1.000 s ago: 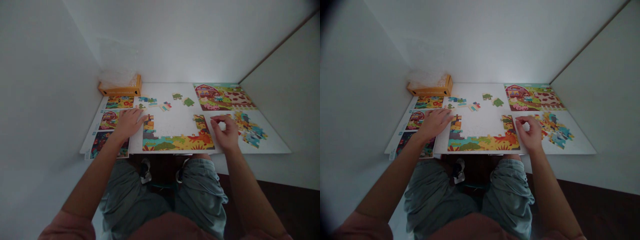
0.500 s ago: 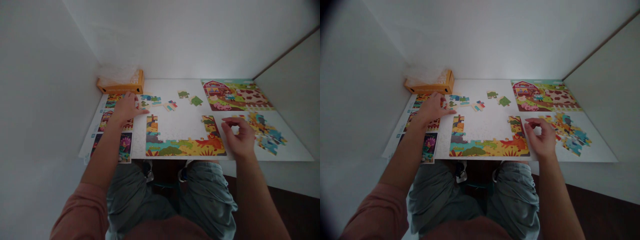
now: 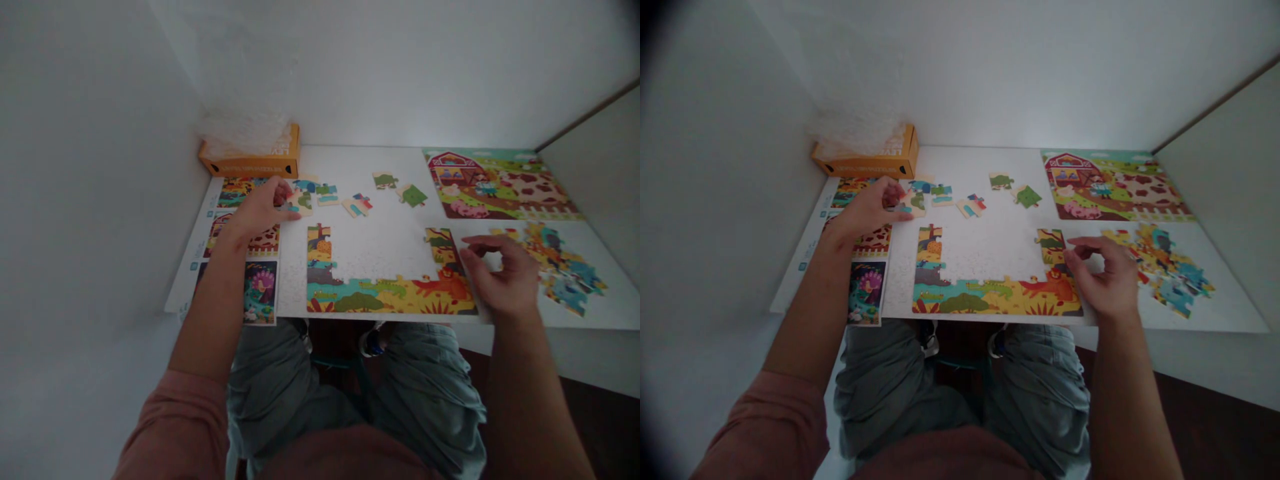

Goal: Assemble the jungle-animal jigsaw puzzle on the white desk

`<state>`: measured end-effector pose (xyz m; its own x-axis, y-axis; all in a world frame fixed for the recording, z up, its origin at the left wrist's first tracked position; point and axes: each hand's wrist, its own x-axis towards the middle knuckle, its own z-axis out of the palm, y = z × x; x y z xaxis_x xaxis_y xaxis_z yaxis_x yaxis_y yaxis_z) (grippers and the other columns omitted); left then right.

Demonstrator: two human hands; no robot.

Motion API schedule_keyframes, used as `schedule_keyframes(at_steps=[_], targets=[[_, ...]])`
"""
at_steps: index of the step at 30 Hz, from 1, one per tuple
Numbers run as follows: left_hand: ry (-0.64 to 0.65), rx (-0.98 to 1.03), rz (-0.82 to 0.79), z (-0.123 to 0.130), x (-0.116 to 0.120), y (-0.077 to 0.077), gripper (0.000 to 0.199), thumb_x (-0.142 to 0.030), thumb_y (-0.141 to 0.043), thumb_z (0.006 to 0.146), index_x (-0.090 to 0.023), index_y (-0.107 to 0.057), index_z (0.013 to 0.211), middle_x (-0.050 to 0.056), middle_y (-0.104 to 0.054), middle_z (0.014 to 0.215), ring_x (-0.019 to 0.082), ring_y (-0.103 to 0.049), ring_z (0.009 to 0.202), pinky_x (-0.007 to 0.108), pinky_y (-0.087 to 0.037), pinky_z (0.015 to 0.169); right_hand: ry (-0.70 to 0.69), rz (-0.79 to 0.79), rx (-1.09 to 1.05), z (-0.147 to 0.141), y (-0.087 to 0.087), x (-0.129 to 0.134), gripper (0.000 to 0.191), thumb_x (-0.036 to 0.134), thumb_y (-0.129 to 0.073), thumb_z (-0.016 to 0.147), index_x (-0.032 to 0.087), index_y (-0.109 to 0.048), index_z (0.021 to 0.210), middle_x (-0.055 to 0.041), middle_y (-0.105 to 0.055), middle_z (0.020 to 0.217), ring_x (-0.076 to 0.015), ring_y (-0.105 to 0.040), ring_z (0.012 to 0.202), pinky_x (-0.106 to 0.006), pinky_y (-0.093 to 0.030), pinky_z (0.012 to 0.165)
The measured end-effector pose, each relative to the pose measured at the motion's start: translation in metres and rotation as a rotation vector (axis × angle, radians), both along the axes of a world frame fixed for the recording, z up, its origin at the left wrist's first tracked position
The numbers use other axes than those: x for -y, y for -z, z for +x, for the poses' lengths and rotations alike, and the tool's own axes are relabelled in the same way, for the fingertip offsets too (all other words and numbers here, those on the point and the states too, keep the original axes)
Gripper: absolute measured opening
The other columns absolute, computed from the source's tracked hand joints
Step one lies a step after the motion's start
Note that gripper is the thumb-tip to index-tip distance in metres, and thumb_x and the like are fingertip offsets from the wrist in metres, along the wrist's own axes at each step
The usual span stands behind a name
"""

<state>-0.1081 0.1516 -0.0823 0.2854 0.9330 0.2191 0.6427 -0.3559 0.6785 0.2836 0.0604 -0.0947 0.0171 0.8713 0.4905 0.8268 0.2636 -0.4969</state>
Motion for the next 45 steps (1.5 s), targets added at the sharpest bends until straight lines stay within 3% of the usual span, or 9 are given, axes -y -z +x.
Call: schedule_keyframes(at_steps=[8,15,26,34,39,45], targets=[[0.020,0.187,-0.004,0.014,0.002,-0.009,0.035,-0.016,-0.050,0.065,-0.021,-0.039,0.097,0.002,-0.047,0.089,0.009,-0.048,0.069,0.022,-0.039,0.059,-0.023,-0.032,-0.016,-0.001,-0.002,0.001,0.024,0.024,-0.051,0.064,0.020,-0.050,0.088,-0.0007,-0.050,0.072,-0.0134,-0.046,0.065,-0.028,-0.037,0.064],[-0.031,0.300,0.010,0.020,0.000,-0.010,0.030,-0.018,-0.047,0.069,-0.019,-0.037,0.097,0.003,-0.051,0.082,0.011,-0.049,0.072,0.022,-0.040,0.060,-0.030,-0.050,-0.037,0.001,0.001,-0.001,0.023,0.022,-0.052,0.065,0.019,-0.050,0.087,-0.0012,-0.050,0.074,-0.0129,-0.046,0.065,-0.027,-0.037,0.064],[-0.085,0.216,0.067,0.015,-0.002,-0.008,0.030,-0.027,-0.050,0.066,-0.019,-0.042,0.094,0.002,-0.052,0.078,0.011,-0.048,0.068,0.025,-0.038,0.061,-0.042,-0.084,-0.026,0.001,0.001,0.000,0.020,0.021,-0.051,0.066,0.018,-0.050,0.085,-0.0013,-0.050,0.073,-0.0119,-0.046,0.065,-0.025,-0.037,0.065],[0.010,0.139,-0.041,0.005,-0.002,-0.003,0.035,-0.021,-0.057,0.058,-0.019,-0.046,0.091,0.000,-0.051,0.069,0.010,-0.047,0.058,0.023,-0.038,0.054,-0.045,-0.086,-0.025,0.002,0.002,0.000,0.020,0.021,-0.052,0.066,0.018,-0.050,0.085,-0.0012,-0.050,0.073,-0.0117,-0.045,0.065,-0.025,-0.037,0.065],[-0.027,0.216,-0.069,0.007,-0.004,-0.002,0.030,-0.021,-0.056,0.060,-0.019,-0.044,0.088,0.000,-0.053,0.071,0.011,-0.049,0.063,0.024,-0.039,0.056,-0.035,-0.090,-0.030,0.001,0.003,0.000,0.020,0.021,-0.051,0.067,0.018,-0.050,0.086,-0.0011,-0.050,0.074,-0.0118,-0.046,0.065,-0.025,-0.038,0.064],[-0.099,0.298,-0.075,0.015,0.000,-0.011,0.024,-0.020,-0.053,0.062,-0.018,-0.042,0.083,0.001,-0.054,0.076,0.010,-0.050,0.063,0.022,-0.039,0.054,-0.030,-0.092,-0.019,0.000,0.001,0.000,0.017,0.021,-0.050,0.067,0.019,-0.050,0.084,-0.0006,-0.050,0.073,-0.0115,-0.046,0.065,-0.024,-0.038,0.063]])
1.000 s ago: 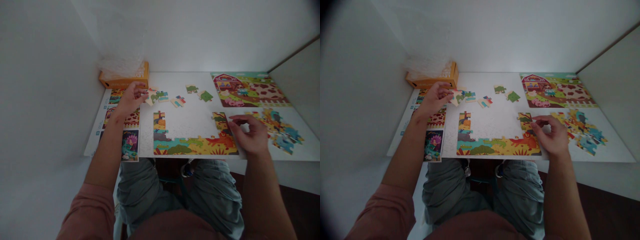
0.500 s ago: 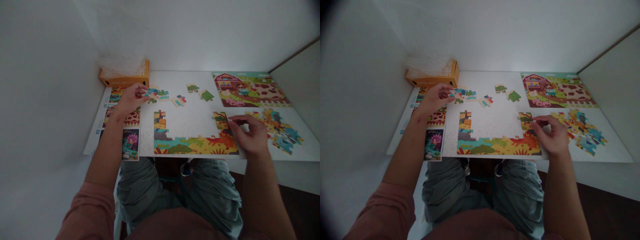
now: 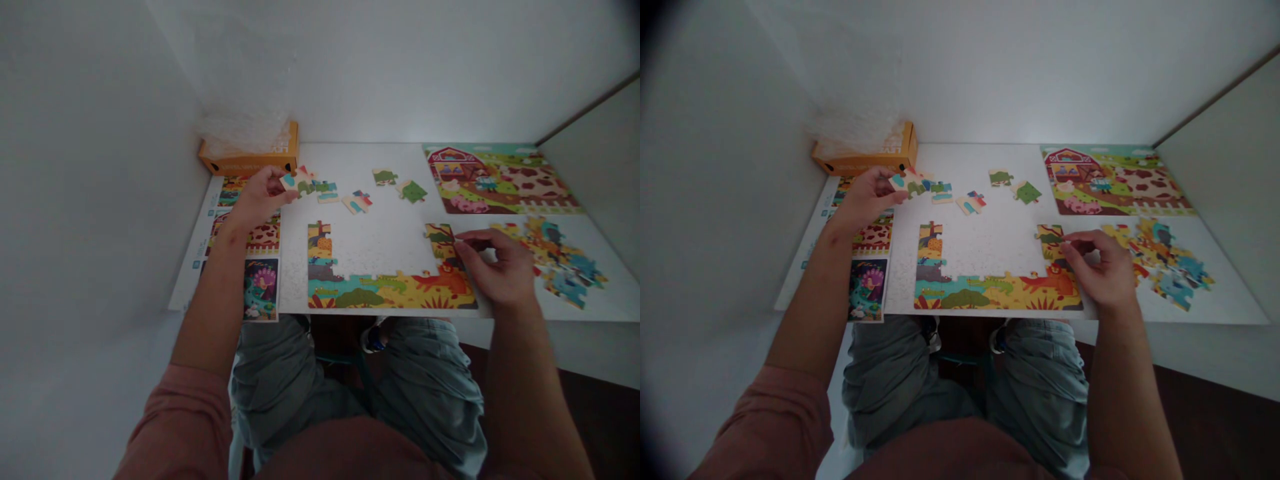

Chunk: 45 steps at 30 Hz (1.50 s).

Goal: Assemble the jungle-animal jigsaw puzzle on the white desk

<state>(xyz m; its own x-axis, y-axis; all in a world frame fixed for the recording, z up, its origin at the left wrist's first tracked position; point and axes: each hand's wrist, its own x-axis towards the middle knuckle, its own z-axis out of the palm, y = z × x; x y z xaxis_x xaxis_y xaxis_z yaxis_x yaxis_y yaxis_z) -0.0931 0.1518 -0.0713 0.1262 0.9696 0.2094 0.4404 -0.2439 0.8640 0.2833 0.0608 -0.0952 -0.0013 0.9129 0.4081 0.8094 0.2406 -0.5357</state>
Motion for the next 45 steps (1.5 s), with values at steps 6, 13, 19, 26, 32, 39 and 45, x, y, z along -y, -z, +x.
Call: schedule_keyframes(at_steps=[6,13,19,26,32,39,45], targets=[[-0.031,-0.020,0.053,0.0029,0.0020,-0.0050,0.020,-0.023,-0.051,0.065,-0.019,-0.046,0.084,-0.001,-0.053,0.072,0.010,-0.049,0.063,0.022,-0.038,0.054,0.007,-0.006,0.016,-0.0019,-0.0027,0.0007,0.017,0.021,-0.050,0.067,0.019,-0.050,0.084,-0.0005,-0.051,0.075,-0.0109,-0.046,0.064,-0.023,-0.038,0.062],[-0.078,-0.059,0.063,0.0016,0.0022,-0.0069,0.026,-0.023,-0.050,0.066,-0.022,-0.046,0.091,-0.002,-0.053,0.066,0.010,-0.048,0.061,0.022,-0.036,0.051,0.003,-0.003,0.016,-0.0033,-0.0026,0.0003,0.015,0.020,-0.050,0.067,0.019,-0.050,0.083,-0.0002,-0.051,0.074,-0.0107,-0.046,0.063,-0.023,-0.038,0.062],[-0.092,-0.028,0.110,0.0000,-0.0019,-0.0013,0.020,-0.029,-0.049,0.067,-0.021,-0.049,0.086,0.000,-0.053,0.072,0.010,-0.049,0.063,0.022,-0.038,0.053,0.010,0.008,0.020,-0.0029,-0.0016,0.0001,0.015,0.021,-0.050,0.067,0.019,-0.050,0.083,-0.0001,-0.051,0.074,-0.0109,-0.046,0.063,-0.024,-0.038,0.062],[-0.022,-0.028,0.084,0.0034,0.0029,-0.0054,0.022,-0.033,-0.044,0.071,-0.022,-0.052,0.089,0.001,-0.055,0.079,0.012,-0.049,0.065,0.024,-0.040,0.053,0.011,-0.014,0.025,-0.0049,-0.0029,0.0001,0.015,0.021,-0.050,0.068,0.018,-0.051,0.083,-0.0001,-0.051,0.074,-0.0102,-0.046,0.062,-0.022,-0.038,0.061],[-0.042,-0.062,0.117,0.0021,0.0038,-0.0071,0.019,-0.031,-0.045,0.070,-0.023,-0.055,0.083,0.000,-0.056,0.078,0.013,-0.049,0.069,0.024,-0.039,0.056,0.009,-0.019,0.022,-0.0057,-0.0047,0.0014,0.014,0.021,-0.049,0.068,0.018,-0.051,0.082,-0.0004,-0.051,0.074,-0.0099,-0.046,0.061,-0.022,-0.038,0.059],[-0.033,-0.207,0.114,-0.0031,0.0007,0.0001,0.023,-0.033,-0.044,0.070,-0.022,-0.053,0.088,0.000,-0.055,0.073,0.011,-0.047,0.061,0.023,-0.036,0.052,0.014,-0.031,0.019,-0.0025,-0.0022,0.0000,0.014,0.023,-0.049,0.069,0.019,-0.050,0.082,-0.0001,-0.051,0.073,-0.0109,-0.046,0.062,-0.023,-0.038,0.059],[-0.031,-0.341,0.161,-0.0013,0.0048,-0.0050,0.026,-0.033,-0.038,0.074,-0.020,-0.050,0.093,0.001,-0.055,0.077,0.010,-0.047,0.063,0.023,-0.037,0.056,0.011,-0.038,0.003,-0.0020,-0.0031,0.0001,0.013,0.023,-0.048,0.069,0.021,-0.050,0.082,0.0000,-0.050,0.073,-0.0115,-0.047,0.063,-0.023,-0.038,0.061]])
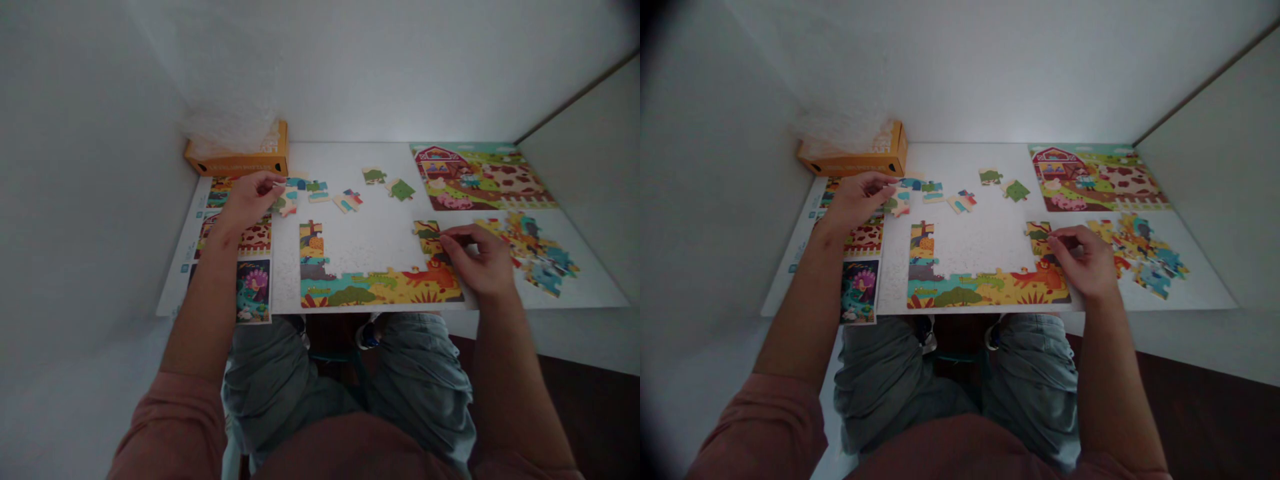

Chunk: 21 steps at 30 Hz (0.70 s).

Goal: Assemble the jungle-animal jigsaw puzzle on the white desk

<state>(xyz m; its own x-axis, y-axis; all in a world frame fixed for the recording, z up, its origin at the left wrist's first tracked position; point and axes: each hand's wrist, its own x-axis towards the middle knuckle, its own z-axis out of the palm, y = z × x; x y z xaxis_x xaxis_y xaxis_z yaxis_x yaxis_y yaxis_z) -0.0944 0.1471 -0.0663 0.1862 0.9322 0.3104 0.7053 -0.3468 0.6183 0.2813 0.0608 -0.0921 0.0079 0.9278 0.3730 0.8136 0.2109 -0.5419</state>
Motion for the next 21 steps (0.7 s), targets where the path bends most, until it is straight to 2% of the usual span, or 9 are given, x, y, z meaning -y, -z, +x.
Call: schedule_keyframes(at_steps=[4,8,14,21], targets=[[-0.050,-0.079,0.025,0.0008,0.0030,-0.0051,0.027,-0.031,-0.042,0.072,-0.017,-0.049,0.094,0.003,-0.052,0.087,0.012,-0.047,0.069,0.025,-0.037,0.063,0.000,0.001,-0.007,-0.0011,-0.0005,-0.0003,0.013,0.023,-0.047,0.070,0.021,-0.049,0.083,-0.0002,-0.050,0.073,-0.0121,-0.047,0.063,-0.025,-0.039,0.060],[-0.078,-0.164,0.080,-0.0009,0.0041,-0.0074,0.029,-0.036,-0.044,0.071,-0.017,-0.049,0.092,0.002,-0.050,0.091,0.012,-0.046,0.065,0.026,-0.035,0.064,0.005,0.008,-0.020,-0.0013,-0.0012,-0.0004,0.012,0.024,-0.046,0.071,0.022,-0.050,0.082,-0.0005,-0.051,0.073,-0.0128,-0.047,0.062,-0.026,-0.039,0.059],[0.048,-0.331,0.032,0.0023,0.0026,-0.0057,0.042,-0.046,-0.046,0.065,-0.019,-0.045,0.097,0.001,-0.049,0.087,0.011,-0.043,0.068,0.025,-0.032,0.065,0.013,-0.027,-0.041,-0.0013,-0.0046,-0.0003,0.013,0.027,-0.044,0.071,0.028,-0.049,0.083,-0.0001,-0.052,0.075,-0.0148,-0.049,0.065,-0.030,-0.041,0.060],[0.087,-0.387,0.015,0.0011,0.0013,-0.0086,0.049,-0.052,-0.043,0.064,-0.020,-0.044,0.100,-0.002,-0.048,0.087,0.014,-0.040,0.074,0.026,-0.028,0.069,-0.004,-0.046,-0.058,0.0005,-0.0094,-0.0004,0.013,0.028,-0.043,0.072,0.031,-0.048,0.083,0.0001,-0.053,0.076,-0.0163,-0.050,0.066,-0.034,-0.041,0.061]])
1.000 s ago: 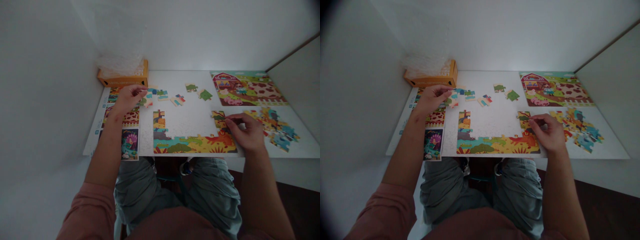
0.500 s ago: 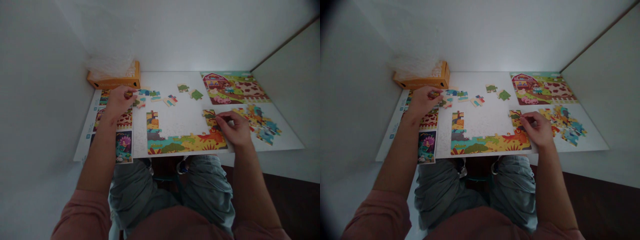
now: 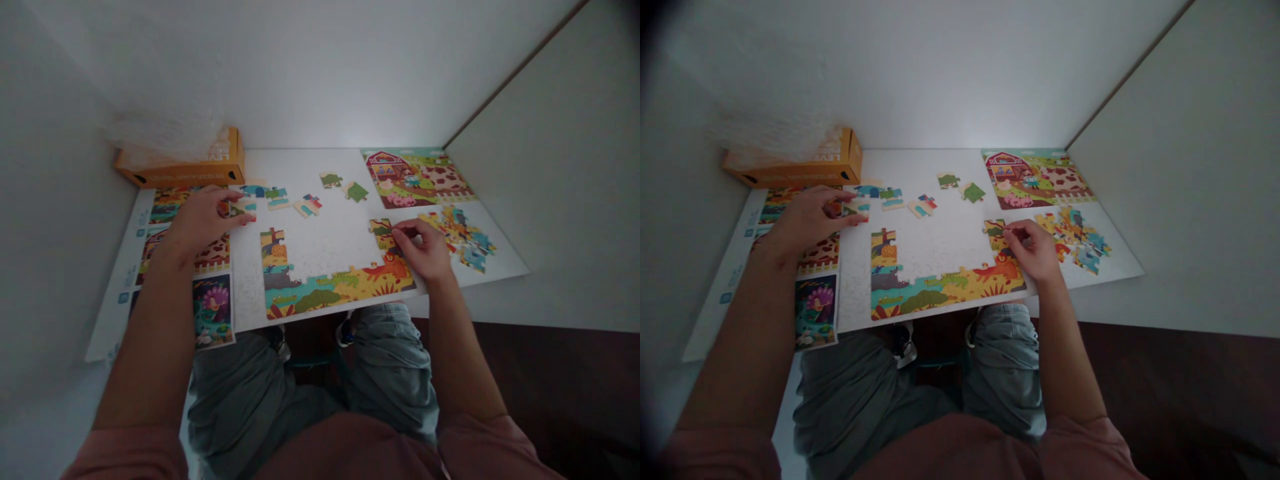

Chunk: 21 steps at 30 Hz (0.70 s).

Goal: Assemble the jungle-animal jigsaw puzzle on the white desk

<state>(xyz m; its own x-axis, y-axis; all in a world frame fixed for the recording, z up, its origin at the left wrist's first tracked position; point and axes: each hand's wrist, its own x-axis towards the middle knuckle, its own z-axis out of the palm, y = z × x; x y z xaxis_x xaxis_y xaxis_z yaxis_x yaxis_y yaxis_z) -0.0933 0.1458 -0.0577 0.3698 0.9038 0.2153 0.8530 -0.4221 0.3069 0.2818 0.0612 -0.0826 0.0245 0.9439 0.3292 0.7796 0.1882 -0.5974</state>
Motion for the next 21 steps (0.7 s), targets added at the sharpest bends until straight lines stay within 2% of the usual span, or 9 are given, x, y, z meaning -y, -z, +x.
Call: schedule_keyframes(at_steps=[7,12,14,17,21], targets=[[-0.019,-0.013,-0.074,0.000,-0.003,-0.001,0.047,-0.052,-0.042,0.062,-0.025,-0.045,0.100,-0.002,-0.049,0.090,0.019,-0.043,0.077,0.028,-0.029,0.068,-0.014,-0.010,0.029,0.000,-0.001,0.000,0.016,0.029,-0.041,0.072,0.033,-0.047,0.086,0.0001,-0.052,0.081,-0.0173,-0.050,0.070,-0.036,-0.040,0.063],[-0.008,-0.007,-0.042,0.000,-0.002,-0.005,0.045,-0.051,-0.040,0.064,-0.026,-0.045,0.101,0.002,-0.051,0.085,0.021,-0.045,0.077,0.030,-0.029,0.066,-0.071,-0.005,0.070,0.000,-0.015,-0.006,0.017,0.029,-0.042,0.072,0.035,-0.047,0.087,-0.0001,-0.052,0.081,-0.0183,-0.049,0.072,-0.038,-0.039,0.066],[-0.016,-0.006,-0.058,-0.001,-0.001,-0.006,0.045,-0.051,-0.040,0.064,-0.027,-0.045,0.101,0.002,-0.051,0.083,0.020,-0.045,0.074,0.030,-0.030,0.065,-0.137,-0.025,0.100,0.001,-0.024,-0.019,0.021,0.030,-0.044,0.071,0.035,-0.046,0.091,-0.0002,-0.052,0.081,-0.0181,-0.049,0.072,-0.038,-0.039,0.066],[-0.042,0.004,-0.075,-0.001,0.000,-0.006,0.044,-0.051,-0.039,0.064,-0.027,-0.045,0.101,0.002,-0.050,0.083,0.018,-0.044,0.072,0.029,-0.030,0.064,-0.241,-0.059,0.172,0.002,-0.030,-0.052,0.024,0.033,-0.046,0.070,0.034,-0.045,0.094,-0.0003,-0.051,0.085,-0.0176,-0.047,0.073,-0.037,-0.038,0.067],[-0.046,0.013,-0.011,0.002,0.000,-0.003,0.037,-0.045,-0.036,0.071,-0.024,-0.044,0.099,-0.001,-0.048,0.082,0.014,-0.041,0.069,0.027,-0.032,0.066,-0.297,-0.093,0.298,-0.001,-0.024,-0.103,0.027,0.036,-0.045,0.071,0.030,-0.044,0.097,-0.0006,-0.045,0.093,-0.0163,-0.043,0.080,-0.037,-0.032,0.074]])
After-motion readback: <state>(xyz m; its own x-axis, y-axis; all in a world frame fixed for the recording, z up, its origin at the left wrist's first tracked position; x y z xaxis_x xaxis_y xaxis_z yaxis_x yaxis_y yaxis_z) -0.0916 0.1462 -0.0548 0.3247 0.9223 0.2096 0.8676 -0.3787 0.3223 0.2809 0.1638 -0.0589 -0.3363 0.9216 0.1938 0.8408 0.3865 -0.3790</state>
